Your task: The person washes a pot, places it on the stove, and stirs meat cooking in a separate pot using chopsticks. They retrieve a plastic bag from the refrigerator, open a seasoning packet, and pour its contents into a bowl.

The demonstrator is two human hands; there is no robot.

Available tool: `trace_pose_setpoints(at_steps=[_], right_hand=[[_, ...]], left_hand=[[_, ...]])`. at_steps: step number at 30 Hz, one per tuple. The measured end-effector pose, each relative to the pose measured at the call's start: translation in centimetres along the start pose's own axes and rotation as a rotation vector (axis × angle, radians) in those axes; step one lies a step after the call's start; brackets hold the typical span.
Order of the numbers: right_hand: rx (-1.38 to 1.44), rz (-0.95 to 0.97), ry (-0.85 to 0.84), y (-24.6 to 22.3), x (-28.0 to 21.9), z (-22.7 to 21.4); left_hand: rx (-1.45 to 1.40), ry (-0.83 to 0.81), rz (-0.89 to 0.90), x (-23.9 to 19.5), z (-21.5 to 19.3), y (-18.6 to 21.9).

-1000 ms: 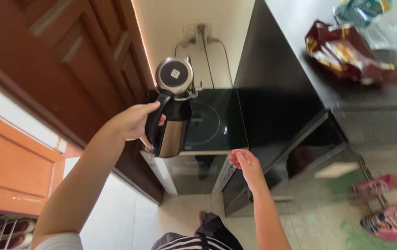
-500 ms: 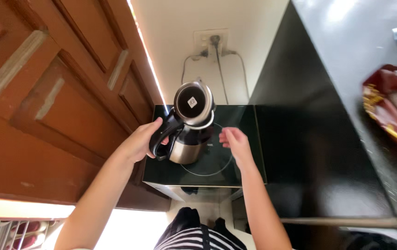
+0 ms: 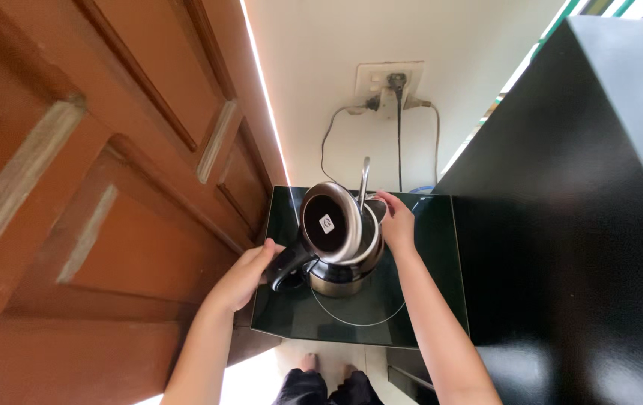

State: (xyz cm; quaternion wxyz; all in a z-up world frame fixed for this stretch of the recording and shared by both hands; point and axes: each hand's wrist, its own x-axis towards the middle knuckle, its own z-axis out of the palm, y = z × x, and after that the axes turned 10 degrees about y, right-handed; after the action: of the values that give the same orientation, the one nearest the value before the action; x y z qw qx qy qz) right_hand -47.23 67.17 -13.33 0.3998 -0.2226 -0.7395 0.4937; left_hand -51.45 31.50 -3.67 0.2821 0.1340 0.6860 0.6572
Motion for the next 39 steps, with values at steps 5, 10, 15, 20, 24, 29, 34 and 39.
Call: trace_pose_setpoints(at_steps=[5,10,15,20,24,29,34,39], right_hand=[[-0.032,-0.026,0.19,-1.6,-0.2,0.9],[-0.348,-0.298,0.148,-1.8,0.1,0.9],[-0.226,-0.18,0.151,-2.4,0.0,1.2],[-0.235,-0.166,0.173,-3.7,0.6,1.4],[-0.29,-0.341,0.233,-2.8,-1.2,0.4],[-0.5,-0.417,0.227,0.7,-3.6,-0.7],[-0.69,-0.423,0.098,1.8,-4.0,-1.4],[-0.646,-0.374,0.078,-0.3,-7.4,-2.3]], left_hand=[[-0.094,0.186,0.04,0.2,-0.6,0.1],[-0.033,0.228,0.177,0.0,0.4,-0.1],[-0.07,0.22,0.229,-0.3,0.6,0.2],[-0.072,0.242,0.239,-0.6,0.7,0.4],[-0.08,0.234,0.263,-1.1,1.2,0.5],[-0.028,0.254,0.271,-2.3,1.7,0.7],[-0.004,0.259,0.229,-3.8,2.3,0.6],[-0.076,0.348,0.444,-5.4,2.6,0.4]])
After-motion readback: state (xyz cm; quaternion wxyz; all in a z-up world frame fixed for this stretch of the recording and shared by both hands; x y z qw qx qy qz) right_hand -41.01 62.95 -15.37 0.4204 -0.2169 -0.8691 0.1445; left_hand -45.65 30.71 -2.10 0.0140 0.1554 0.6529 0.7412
